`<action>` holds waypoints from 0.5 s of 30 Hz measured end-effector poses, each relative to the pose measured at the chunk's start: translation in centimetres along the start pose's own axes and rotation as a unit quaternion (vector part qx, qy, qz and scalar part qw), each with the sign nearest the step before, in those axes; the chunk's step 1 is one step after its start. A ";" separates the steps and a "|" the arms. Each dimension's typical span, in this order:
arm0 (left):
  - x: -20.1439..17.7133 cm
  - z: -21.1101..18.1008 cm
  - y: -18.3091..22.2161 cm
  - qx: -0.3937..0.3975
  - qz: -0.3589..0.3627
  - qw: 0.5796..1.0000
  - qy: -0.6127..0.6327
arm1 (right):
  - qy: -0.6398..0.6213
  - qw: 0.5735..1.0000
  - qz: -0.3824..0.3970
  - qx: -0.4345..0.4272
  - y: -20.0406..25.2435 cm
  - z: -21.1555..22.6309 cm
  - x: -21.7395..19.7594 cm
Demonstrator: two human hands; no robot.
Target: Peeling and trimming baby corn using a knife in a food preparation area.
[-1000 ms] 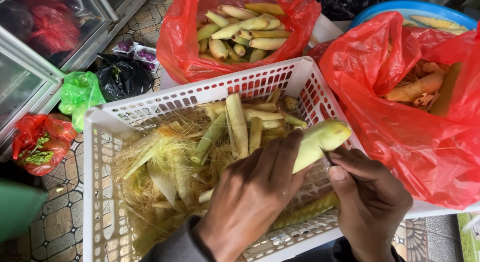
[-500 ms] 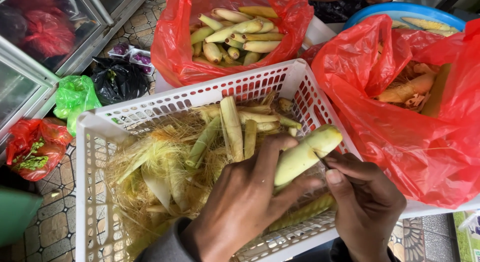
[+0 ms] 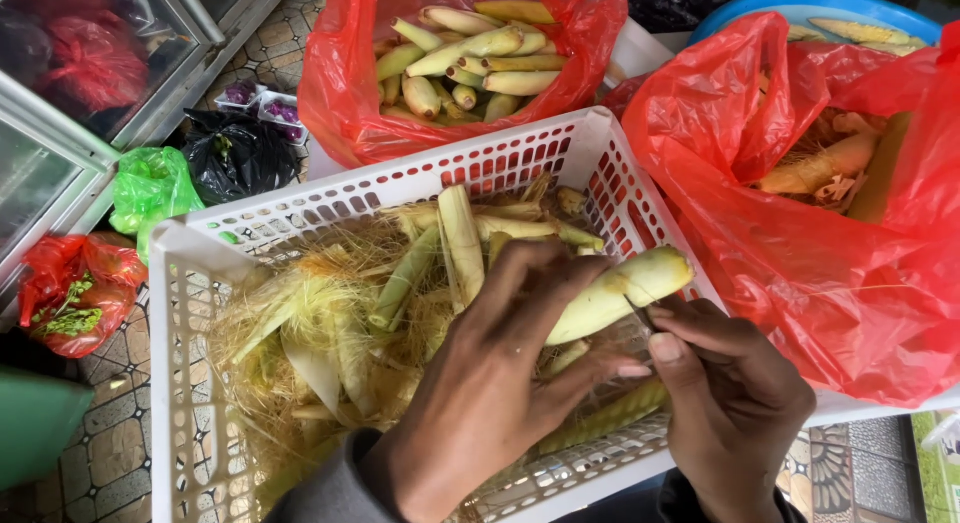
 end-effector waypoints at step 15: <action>1.2 0.6 0.5 0.023 -0.049 0.998 -0.013 | -0.012 1.000 0.003 0.008 -0.1 0.7 0.2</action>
Point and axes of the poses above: each hand's wrist, its own y-axis away from the middle knuckle, its own x-axis out of the palm, z = x × y, the point moved 1 cm from there along -y, towards the middle knuckle, and after that the axes turned 1 degree about y, right-handed, at the moved point
